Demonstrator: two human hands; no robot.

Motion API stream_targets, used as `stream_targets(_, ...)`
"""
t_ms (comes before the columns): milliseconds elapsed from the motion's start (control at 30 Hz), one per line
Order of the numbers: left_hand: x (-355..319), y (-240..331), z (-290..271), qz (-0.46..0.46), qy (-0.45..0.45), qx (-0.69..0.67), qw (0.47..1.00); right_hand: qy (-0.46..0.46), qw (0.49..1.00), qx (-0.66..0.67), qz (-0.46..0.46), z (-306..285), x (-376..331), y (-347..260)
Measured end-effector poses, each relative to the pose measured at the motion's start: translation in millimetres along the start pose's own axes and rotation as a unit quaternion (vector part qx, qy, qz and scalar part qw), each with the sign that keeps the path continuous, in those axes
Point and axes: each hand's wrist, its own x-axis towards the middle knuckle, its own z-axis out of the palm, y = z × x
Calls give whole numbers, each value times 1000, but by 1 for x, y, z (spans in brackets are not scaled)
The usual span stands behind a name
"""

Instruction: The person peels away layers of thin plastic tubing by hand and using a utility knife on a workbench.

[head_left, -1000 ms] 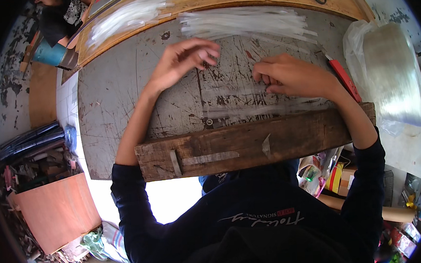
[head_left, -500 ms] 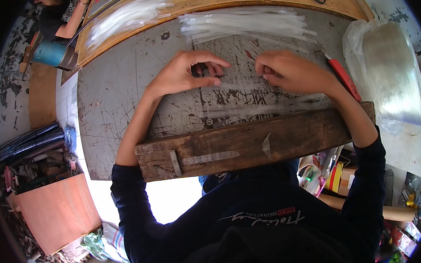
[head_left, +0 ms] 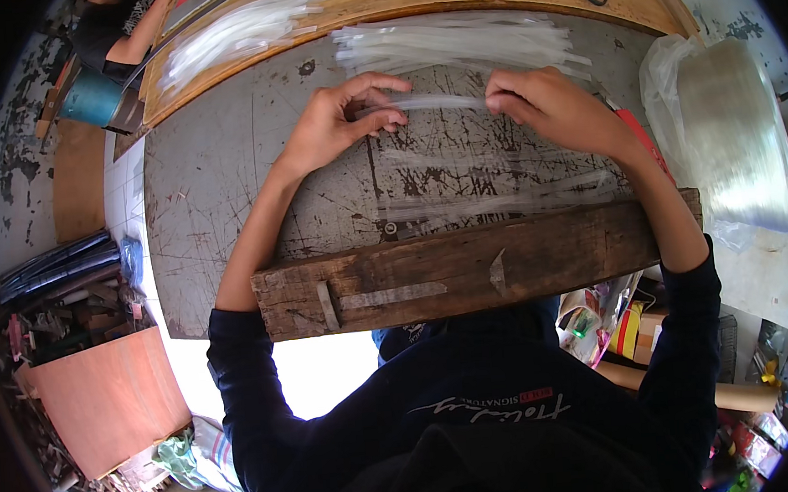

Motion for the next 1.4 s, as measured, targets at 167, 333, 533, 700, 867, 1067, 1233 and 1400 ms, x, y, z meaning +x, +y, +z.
stream_targets(167,1,-4,-4,-3,9,-20,1000,1,1000,-2,-19,2,1,4)
stream_targets(333,0,-5,-6,-6,41,-27,999,10,1000,-20,-10,-2,2,0)
stream_targets(533,1,-12,-11,-13,78,-26,997,84,993,-55,-66,0,1,13)
stream_targets(700,9,-8,-10,41,133,-5,990,170,962,-213,-27,5,3,21)
stream_targets(867,14,-2,-10,118,260,118,951,286,860,-405,-122,-7,7,11)
stream_targets(1067,3,-1,-8,39,33,91,995,-13,982,-155,-109,20,-9,-2)
stream_targets(1233,5,6,1,88,-71,149,982,-102,993,-55,17,17,-5,-13)
stream_targets(1400,5,7,0,71,-101,140,982,-79,996,-16,-31,17,-2,-4)
